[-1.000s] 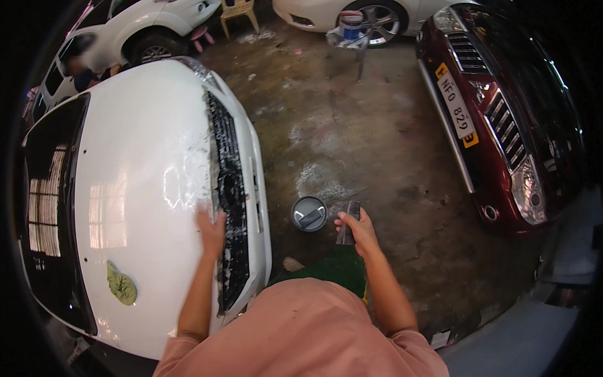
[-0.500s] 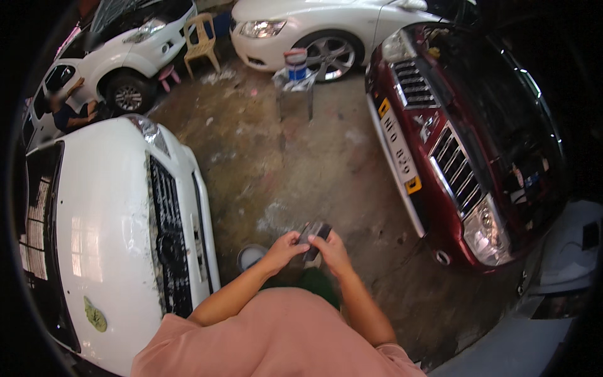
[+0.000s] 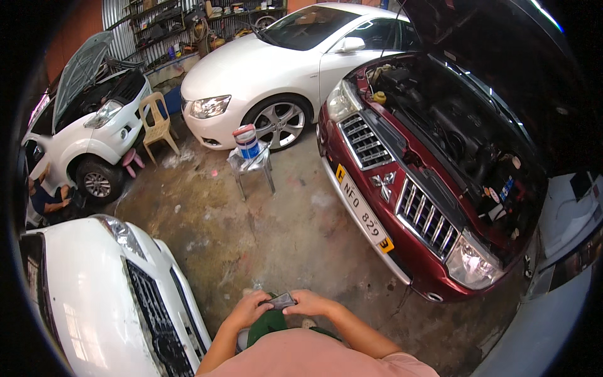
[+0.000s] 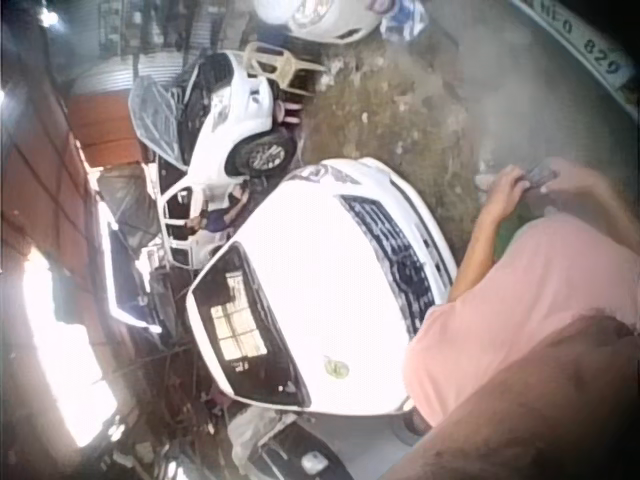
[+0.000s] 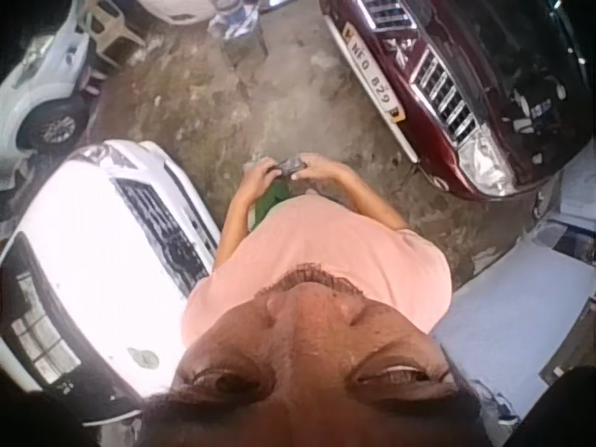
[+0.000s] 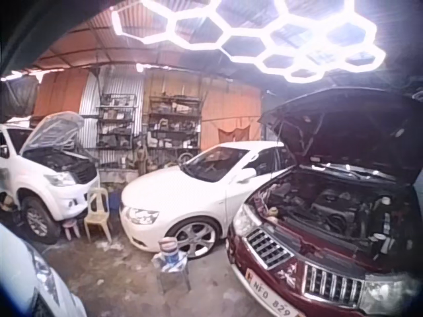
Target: The person sands the front hood and grille of a white car using a sanding block and water from a bucket. They periodically dip the block in the water, sand the surface with two hands, and wipe parts of the car with a green cloth.
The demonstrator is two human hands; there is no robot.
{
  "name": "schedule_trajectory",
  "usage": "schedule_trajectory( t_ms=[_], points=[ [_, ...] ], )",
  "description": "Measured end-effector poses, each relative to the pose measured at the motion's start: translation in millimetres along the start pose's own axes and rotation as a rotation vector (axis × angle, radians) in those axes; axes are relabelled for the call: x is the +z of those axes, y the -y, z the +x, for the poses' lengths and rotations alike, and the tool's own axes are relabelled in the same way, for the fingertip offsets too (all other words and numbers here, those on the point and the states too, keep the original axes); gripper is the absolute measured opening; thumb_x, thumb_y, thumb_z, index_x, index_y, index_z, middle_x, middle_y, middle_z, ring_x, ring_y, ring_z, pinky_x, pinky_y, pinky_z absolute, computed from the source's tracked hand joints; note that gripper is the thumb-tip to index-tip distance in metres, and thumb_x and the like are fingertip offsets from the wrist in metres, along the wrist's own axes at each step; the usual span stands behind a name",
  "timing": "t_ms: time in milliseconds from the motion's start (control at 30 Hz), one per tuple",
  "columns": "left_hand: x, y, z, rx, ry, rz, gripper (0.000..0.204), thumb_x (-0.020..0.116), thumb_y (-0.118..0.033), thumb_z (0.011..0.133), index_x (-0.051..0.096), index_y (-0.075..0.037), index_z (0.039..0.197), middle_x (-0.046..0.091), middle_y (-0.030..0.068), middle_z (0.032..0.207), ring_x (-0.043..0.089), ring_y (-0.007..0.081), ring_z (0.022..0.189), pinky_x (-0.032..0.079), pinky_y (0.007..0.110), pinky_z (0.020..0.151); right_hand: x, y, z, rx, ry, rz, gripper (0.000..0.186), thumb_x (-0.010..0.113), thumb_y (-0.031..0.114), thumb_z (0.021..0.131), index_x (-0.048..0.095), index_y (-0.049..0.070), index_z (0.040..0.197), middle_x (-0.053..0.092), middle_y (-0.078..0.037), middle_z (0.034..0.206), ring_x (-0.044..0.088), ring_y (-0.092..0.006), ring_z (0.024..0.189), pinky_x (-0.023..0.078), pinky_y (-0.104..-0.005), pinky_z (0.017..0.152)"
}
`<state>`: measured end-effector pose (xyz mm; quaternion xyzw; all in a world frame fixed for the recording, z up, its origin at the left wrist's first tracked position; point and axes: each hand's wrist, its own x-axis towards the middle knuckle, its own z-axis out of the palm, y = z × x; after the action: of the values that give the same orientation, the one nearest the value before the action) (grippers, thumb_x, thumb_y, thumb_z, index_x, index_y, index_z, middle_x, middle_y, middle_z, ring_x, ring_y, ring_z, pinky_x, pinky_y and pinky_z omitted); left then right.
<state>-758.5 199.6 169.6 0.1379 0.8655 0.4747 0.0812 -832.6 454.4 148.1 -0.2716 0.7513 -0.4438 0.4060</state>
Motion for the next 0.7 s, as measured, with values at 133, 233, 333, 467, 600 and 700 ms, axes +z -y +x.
schedule_trajectory(
  t_ms=[133,233,333,467,600,700],
  points=[
    [-47.4,37.7,27.4,-0.042,-0.072,-0.033,0.02,0.073,-0.017,0.091,0.069,-0.002,0.104,0.065,0.0161,0.101,0.063,0.0379,0.1,0.05,0.043,0.086,-31.5,41.8,66.8,-0.138,0.027,0.013,0.037,0.075,0.031,0.095,0.07,0.004,0.119,0.073,-0.007,0.101,0.064,-0.0177,0.093,0.052,-0.0356,0.085],
    [-89.9,77.5,57.6,-0.039,-0.154,-0.054,0.02,0.074,-0.018,0.09,0.069,-0.003,0.103,0.066,0.0161,0.1,0.062,0.0375,0.102,0.05,0.043,0.086,-47.7,39.6,145.0,0.02,0.134,-0.073,0.038,0.07,0.036,0.098,0.07,0.004,0.118,0.072,-0.009,0.096,0.064,-0.0204,0.089,0.052,-0.0372,0.084],
    [-146.1,104.0,64.0,-0.243,-0.508,-0.112,0.047,0.079,-0.023,0.087,0.062,-0.002,0.125,0.06,0.0197,0.122,0.06,0.0356,0.114,0.05,0.044,0.097,-50.9,81.0,228.2,0.087,0.121,-0.225,0.041,0.065,0.04,0.101,0.069,0.004,0.119,0.071,-0.011,0.092,0.064,-0.02,0.088,0.052,-0.0376,0.082],
    [-205.7,157.7,58.5,-0.401,-0.799,-0.172,0.076,0.083,-0.03,0.085,0.046,0.001,0.144,0.048,0.0227,0.141,0.056,0.0358,0.125,0.048,0.044,0.105,-44.9,147.4,333.6,-0.018,-0.005,-0.155,0.042,0.064,0.04,0.102,0.071,0.001,0.116,0.071,-0.013,0.092,0.064,-0.02,0.087,0.052,-0.0378,0.081],
    [-241.0,171.5,43.2,-0.47,-0.819,-0.414,0.089,0.082,-0.034,0.089,0.033,-0.001,0.156,0.037,0.0212,0.152,0.051,0.034,0.134,0.046,0.044,0.11,-20.6,199.6,409.1,-0.091,0.016,-0.236,0.037,0.062,0.031,0.103,0.069,-0.001,0.119,0.074,-0.016,0.1,0.069,-0.0263,0.095,0.052,-0.0377,0.087],
    [-260.9,180.9,43.0,-0.46,-0.894,-0.538,0.102,0.08,-0.037,0.091,0.018,-0.002,0.164,0.024,0.0216,0.161,0.042,0.0341,0.144,0.042,0.046,0.116,-1.7,225.6,462.9,-0.314,0.115,-0.242,0.041,0.06,0.032,0.104,0.064,-0.001,0.13,0.069,-0.024,0.117,0.067,-0.0382,0.109,0.05,-0.0426,0.093]
  ],
)
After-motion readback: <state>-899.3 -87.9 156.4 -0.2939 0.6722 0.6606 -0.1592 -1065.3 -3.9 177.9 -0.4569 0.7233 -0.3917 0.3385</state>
